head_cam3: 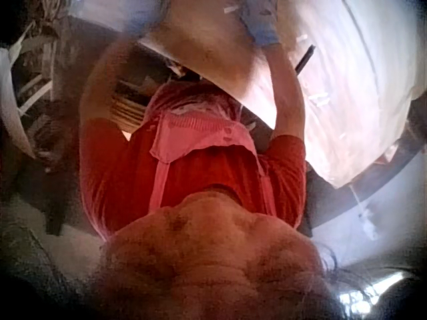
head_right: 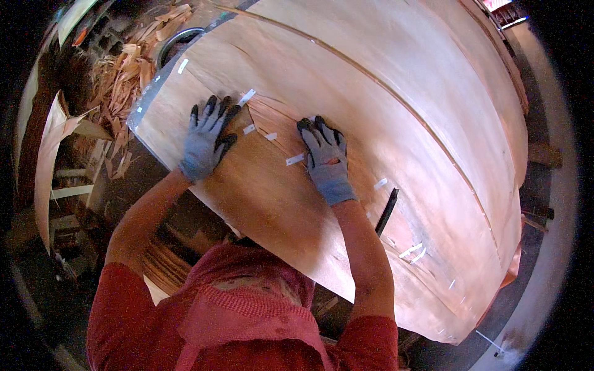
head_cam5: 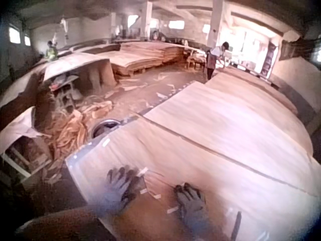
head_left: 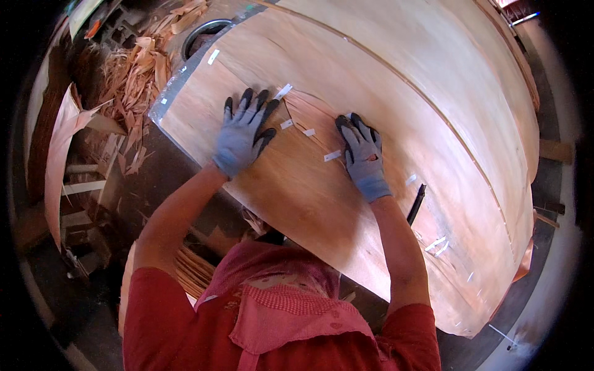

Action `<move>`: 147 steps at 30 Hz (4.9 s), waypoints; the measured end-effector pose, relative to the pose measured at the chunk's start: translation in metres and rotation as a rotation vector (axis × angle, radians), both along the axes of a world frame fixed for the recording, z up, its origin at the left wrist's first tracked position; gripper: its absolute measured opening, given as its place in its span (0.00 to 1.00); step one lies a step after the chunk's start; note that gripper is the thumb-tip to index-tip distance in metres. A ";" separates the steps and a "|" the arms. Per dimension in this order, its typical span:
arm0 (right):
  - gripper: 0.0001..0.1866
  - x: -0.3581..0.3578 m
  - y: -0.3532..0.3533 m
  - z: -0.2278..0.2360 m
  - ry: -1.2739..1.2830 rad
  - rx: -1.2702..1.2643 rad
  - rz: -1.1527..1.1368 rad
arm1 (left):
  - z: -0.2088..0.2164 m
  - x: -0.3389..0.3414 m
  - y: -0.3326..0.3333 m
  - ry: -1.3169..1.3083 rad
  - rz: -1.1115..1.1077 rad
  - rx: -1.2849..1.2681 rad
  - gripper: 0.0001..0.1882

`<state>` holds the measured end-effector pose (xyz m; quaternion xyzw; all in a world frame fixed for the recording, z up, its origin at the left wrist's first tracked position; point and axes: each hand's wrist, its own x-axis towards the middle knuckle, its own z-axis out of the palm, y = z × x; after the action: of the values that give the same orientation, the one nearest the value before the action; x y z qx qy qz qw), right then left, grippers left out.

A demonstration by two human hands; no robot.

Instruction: The person applies veneer strips to large wooden panels. They use a roller to apply adhesive, position the veneer, and use a handheld tool to smooth and press the veneer strips firmly onto the panels one at a time.

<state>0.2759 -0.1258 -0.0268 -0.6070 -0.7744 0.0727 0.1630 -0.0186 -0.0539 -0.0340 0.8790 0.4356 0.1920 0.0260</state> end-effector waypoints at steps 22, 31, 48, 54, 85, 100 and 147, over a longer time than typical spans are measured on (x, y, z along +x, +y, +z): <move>0.20 0.153 -0.209 -0.022 0.806 0.431 -0.874 | 0.005 0.024 -0.009 0.104 -0.116 -0.114 0.37; 0.22 0.116 -0.271 0.046 1.460 0.224 -0.903 | -0.022 -0.003 0.011 0.125 -0.086 -0.018 0.38; 0.29 0.343 -0.452 0.042 0.130 0.353 -1.168 | 0.023 0.243 -0.044 0.018 -0.454 -0.196 0.32; 0.34 0.466 -0.452 0.040 -0.286 0.082 -1.098 | 0.025 0.361 -0.081 0.216 -0.465 -0.112 0.33; 0.18 0.555 -0.242 0.030 -0.324 -0.070 -0.651 | 0.013 0.403 -0.080 0.294 -0.410 -0.191 0.33; 0.08 0.672 -0.181 -0.001 -0.344 0.067 -0.635 | -0.013 0.548 0.057 0.200 -0.208 -0.001 0.29; 0.32 0.852 -0.549 0.023 0.112 -0.056 -1.422 | 0.032 0.754 -0.209 0.266 -0.893 0.001 0.29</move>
<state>1.1278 -0.6750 -0.0041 -0.9643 -0.1794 -0.0002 0.1948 0.7354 -0.2632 -0.0016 0.9975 0.0138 0.0478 0.0498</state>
